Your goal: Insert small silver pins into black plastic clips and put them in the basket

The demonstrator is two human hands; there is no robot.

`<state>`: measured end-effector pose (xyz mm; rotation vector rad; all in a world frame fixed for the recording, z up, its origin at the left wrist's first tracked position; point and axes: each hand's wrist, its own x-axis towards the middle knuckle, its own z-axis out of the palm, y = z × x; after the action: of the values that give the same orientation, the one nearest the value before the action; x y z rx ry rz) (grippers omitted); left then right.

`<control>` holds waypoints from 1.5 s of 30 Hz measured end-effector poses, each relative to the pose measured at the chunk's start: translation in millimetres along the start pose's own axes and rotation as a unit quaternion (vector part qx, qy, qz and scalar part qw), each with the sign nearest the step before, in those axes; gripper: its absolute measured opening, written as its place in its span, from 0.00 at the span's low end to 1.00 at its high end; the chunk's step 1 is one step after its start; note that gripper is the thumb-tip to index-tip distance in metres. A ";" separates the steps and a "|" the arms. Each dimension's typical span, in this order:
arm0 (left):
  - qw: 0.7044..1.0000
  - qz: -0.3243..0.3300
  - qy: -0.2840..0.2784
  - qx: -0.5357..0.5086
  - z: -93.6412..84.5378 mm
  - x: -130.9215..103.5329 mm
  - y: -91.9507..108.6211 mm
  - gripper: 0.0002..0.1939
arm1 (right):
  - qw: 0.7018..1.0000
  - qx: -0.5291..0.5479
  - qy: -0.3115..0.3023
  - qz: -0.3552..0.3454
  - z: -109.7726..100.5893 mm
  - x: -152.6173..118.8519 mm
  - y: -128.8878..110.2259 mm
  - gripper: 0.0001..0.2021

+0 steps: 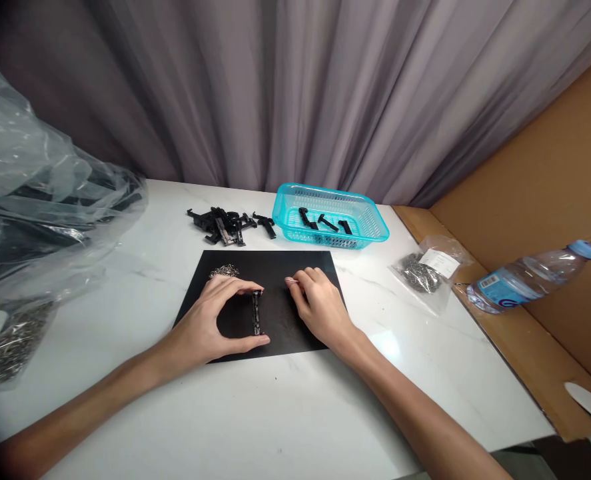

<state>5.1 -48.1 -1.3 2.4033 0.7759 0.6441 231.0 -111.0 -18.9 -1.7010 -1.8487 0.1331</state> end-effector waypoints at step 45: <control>0.993 0.088 0.073 0.006 4.5 -4.6 -1.6 0.33 | 0.883 0.427 -0.150 0.123 -6.3 -11.8 -41.2 0.17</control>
<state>3.7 -51.3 -6.9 2.4753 0.6321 0.8955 198.2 -130.9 1.1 -1.2822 -1.4009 1.1886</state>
